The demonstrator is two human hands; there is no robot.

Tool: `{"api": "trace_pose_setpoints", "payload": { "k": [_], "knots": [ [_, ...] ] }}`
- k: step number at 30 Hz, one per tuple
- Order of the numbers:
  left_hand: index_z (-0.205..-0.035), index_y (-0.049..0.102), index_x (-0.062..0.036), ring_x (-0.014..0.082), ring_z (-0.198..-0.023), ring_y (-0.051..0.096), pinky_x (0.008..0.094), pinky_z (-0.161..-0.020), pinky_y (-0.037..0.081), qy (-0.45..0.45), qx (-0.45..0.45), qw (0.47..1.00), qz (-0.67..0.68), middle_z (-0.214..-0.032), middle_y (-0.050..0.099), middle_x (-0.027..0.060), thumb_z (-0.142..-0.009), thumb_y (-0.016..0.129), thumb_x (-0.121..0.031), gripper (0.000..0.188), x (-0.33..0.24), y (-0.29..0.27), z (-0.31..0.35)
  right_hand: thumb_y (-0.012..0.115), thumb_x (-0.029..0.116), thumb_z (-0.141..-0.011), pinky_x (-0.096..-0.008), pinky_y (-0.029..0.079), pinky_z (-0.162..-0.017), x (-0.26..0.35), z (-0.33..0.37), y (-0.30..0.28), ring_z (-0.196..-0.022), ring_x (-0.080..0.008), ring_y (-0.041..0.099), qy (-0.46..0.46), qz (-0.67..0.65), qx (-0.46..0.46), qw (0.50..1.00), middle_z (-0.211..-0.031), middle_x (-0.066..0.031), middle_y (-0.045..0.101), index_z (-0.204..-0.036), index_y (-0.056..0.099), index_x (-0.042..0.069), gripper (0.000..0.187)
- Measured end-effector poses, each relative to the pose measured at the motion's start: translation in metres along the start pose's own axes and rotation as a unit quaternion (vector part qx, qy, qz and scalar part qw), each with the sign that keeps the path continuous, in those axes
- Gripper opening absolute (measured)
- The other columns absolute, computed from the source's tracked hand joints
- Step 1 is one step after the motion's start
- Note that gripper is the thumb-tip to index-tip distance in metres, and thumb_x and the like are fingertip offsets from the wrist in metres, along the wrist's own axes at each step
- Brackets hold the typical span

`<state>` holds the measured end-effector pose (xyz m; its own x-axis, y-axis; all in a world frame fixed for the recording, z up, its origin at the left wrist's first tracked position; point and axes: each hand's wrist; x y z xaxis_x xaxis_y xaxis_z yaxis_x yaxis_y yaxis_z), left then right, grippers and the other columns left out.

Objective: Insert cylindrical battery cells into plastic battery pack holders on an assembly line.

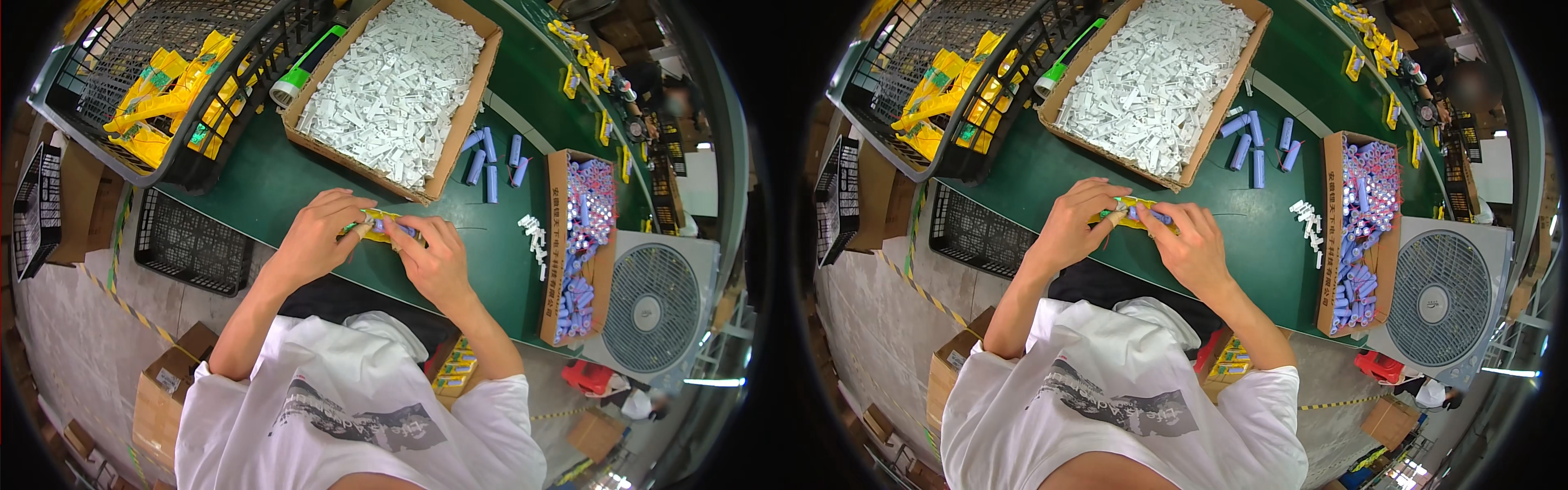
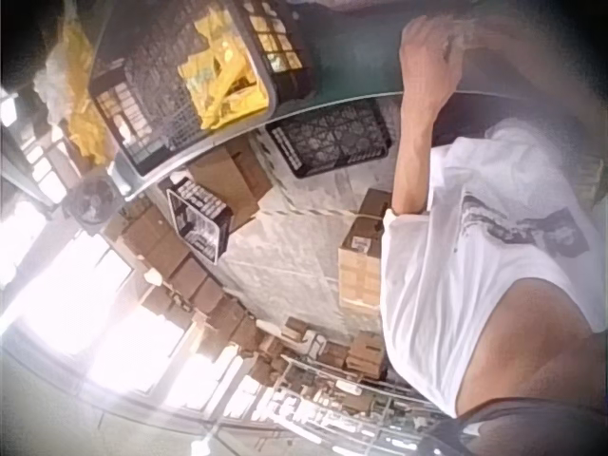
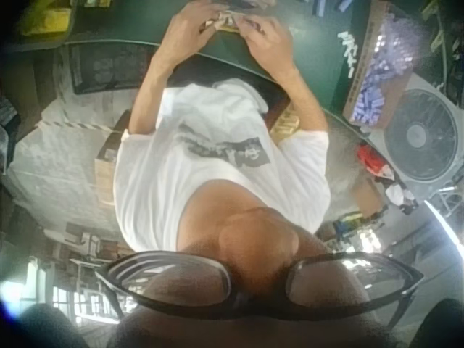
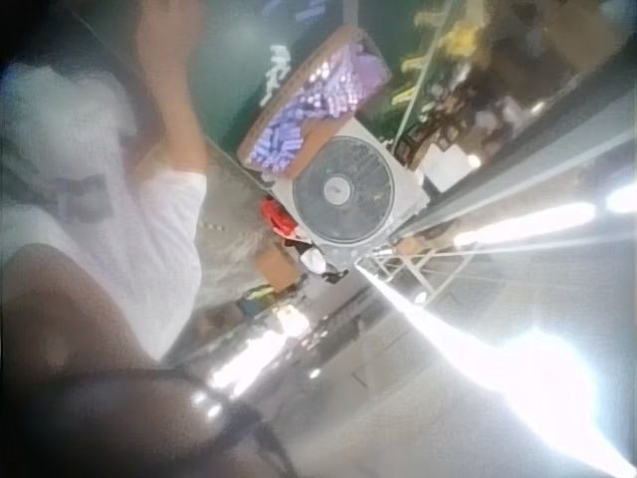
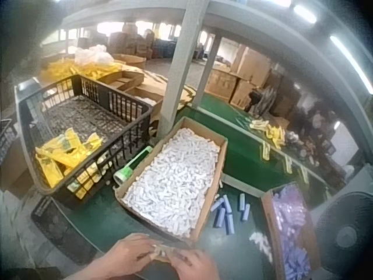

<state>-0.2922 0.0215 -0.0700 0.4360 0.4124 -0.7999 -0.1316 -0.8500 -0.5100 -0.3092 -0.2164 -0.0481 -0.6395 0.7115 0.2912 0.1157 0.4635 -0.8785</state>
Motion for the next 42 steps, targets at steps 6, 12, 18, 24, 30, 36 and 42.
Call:
{"api": "trace_pose_setpoints", "payload": {
  "k": [6,12,18,24,30,36,42],
  "knots": [
    [-0.093,0.067,0.0009,0.0391,-0.114,0.067,0.0479,-0.106,0.053,0.057,0.006,0.998,-0.02,-0.12,0.076,0.01,-0.082,0.077,-0.001,0.015,0.006,0.001,-0.002,0.079,0.006,-0.08,-0.0376,0.051,-0.082,-0.004,0.001,0.002,-0.093,-0.0206,0.065,0.003,0.028,0.016,0.999,-0.109,-0.0007,0.069,-0.13,0.075,0.012,0.05],
    [-0.092,0.067,-0.0001,0.0371,-0.109,0.068,0.0459,-0.099,0.055,0.08,-0.007,0.997,-0.017,-0.118,0.076,0.0097,-0.08,0.078,-0.002,0.016,0.005,0.001,-0.007,0.078,0.008,-0.082,-0.0396,0.051,-0.088,0.005,-0.011,-0.012,-0.09,-0.0216,0.067,-0.007,0.083,0.051,0.995,-0.106,-0.0013,0.07,-0.129,0.074,0.012,0.048],
    [-0.09,0.068,-0.0003,0.0343,-0.102,0.068,0.0446,-0.09,0.055,0.089,0.041,0.995,-0.034,-0.117,0.076,0.0096,-0.079,0.078,-0.002,0.015,0.006,-0.015,-0.015,0.074,0.01,-0.088,-0.0387,0.052,-0.096,0.007,-0.021,-0.017,-0.091,-0.0215,0.071,0.018,0.063,0.108,0.992,-0.106,-0.0028,0.075,-0.122,0.075,0.009,0.034],
    [-0.094,0.072,-0.0017,0.0336,-0.104,0.069,0.0451,-0.093,0.054,0.086,0.04,0.995,-0.024,-0.12,0.077,0.011,-0.087,0.077,-0.011,0.013,0.006,-0.021,-0.006,0.066,0.012,-0.089,-0.0419,0.049,-0.106,0.028,-0.018,-0.009,-0.101,-0.023,0.073,-0.046,0.188,0.16,0.968,-0.114,-0.0152,0.075,-0.122,0.072,0.0,0.036],
    [-0.099,0.075,-0.0039,0.0312,-0.092,0.073,0.0409,-0.083,0.059,0.177,-0.103,0.967,-0.152,-0.104,0.078,0.0089,-0.086,0.079,-0.006,0.014,-0.042,-0.109,-0.019,0.077,0.024,-0.089,-0.0468,0.048,-0.109,0.006,-0.009,-0.02,-0.117,-0.0309,0.069,0.005,0.064,0.07,0.995,-0.129,-0.0197,0.071,-0.118,0.072,0.001,0.038],
    [-0.118,0.072,-0.0005,0.0407,-0.097,0.073,0.048,-0.087,0.056,-0.071,-0.07,0.941,-0.325,-0.102,0.076,0.0206,-0.091,0.074,-0.025,0.037,0.017,-0.267,-0.126,0.093,0.026,-0.073,-0.0409,0.06,-0.083,-0.027,0.007,-0.011,-0.1,-0.0287,0.072,-0.08,-0.094,0.093,0.988,-0.117,-0.0095,0.076,-0.116,0.074,0.008,0.05],
    [-0.147,0.053,-0.0025,0.0417,-0.108,0.071,0.0476,-0.091,0.056,-0.228,0.097,0.908,-0.337,-0.114,0.074,0.0249,-0.086,0.079,-0.044,0.078,0.213,-0.322,-0.168,0.094,0.03,-0.072,-0.0365,0.058,-0.071,-0.064,-0.044,-0.091,-0.083,-0.0258,0.071,-0.091,-0.057,-0.119,0.987,-0.1,-0.0068,0.076,-0.107,0.073,0.011,0.044]
  ]
}}
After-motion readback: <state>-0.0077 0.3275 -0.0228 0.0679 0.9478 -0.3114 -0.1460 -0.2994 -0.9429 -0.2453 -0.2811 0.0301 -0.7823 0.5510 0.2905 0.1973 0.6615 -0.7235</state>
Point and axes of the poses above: each hand's wrist, its own z-axis away from the middle knuckle, its own y-axis out of the palm, x = y × z
